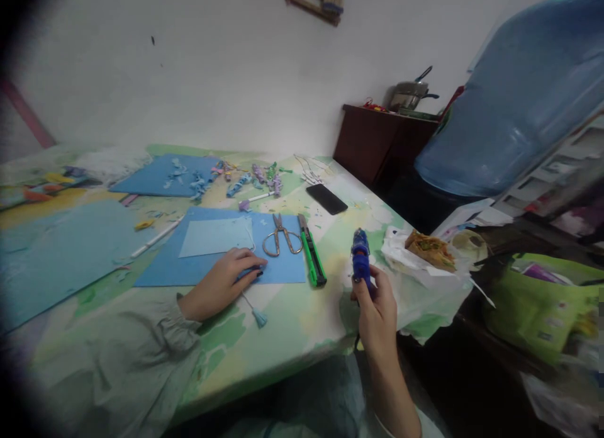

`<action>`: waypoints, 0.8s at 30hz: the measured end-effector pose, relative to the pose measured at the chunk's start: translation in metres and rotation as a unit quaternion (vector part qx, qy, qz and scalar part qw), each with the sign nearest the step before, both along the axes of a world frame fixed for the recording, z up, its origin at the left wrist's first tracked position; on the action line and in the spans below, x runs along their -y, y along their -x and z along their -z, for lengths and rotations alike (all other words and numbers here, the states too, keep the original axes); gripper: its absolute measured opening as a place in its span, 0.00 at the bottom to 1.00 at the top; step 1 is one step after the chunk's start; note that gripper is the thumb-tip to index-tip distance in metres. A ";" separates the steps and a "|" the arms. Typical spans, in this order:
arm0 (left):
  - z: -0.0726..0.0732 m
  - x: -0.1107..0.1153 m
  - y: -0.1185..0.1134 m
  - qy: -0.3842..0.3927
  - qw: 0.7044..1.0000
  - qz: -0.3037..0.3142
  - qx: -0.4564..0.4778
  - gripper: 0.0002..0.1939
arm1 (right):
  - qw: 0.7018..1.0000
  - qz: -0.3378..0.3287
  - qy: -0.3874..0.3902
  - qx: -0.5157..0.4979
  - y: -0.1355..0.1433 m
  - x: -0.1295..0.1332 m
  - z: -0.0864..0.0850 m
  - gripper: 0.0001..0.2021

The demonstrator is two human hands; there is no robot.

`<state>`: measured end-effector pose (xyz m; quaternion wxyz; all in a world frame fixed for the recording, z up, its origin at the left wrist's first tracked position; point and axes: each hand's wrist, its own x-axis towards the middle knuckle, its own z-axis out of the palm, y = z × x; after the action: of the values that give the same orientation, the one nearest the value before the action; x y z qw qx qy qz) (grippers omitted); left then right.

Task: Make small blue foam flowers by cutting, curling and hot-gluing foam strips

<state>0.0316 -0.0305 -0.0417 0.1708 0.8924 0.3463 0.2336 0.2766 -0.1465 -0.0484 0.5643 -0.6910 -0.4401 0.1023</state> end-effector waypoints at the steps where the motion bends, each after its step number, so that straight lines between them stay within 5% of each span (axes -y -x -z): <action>1: 0.000 0.000 -0.001 0.004 1.000 0.001 0.002 0.12 | 0.997 -0.030 -0.025 -0.074 0.007 0.001 -0.003 0.15; 5: -0.002 -0.001 -0.002 0.006 0.999 -0.020 0.033 0.13 | 0.949 -0.094 -0.087 -0.290 0.036 0.000 -0.011 0.16; 9: -0.004 -0.002 -0.001 -0.022 0.996 -0.074 0.045 0.08 | 0.914 -0.131 -0.068 -0.378 0.054 -0.003 -0.014 0.19; 14: -0.004 0.001 -0.003 -0.019 0.994 -0.106 0.002 0.07 | 0.893 -0.183 -0.087 -0.401 0.061 -0.005 -0.008 0.19; 24: -0.003 0.002 -0.020 -0.090 0.991 -0.089 -0.040 0.10 | 0.904 -0.181 -0.056 -0.384 0.063 -0.004 -0.004 0.21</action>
<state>0.0516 -0.0324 -0.0390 0.0544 0.8783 0.4085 0.2423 0.2132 -0.1425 -0.0442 0.6992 -0.4740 -0.3121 0.4348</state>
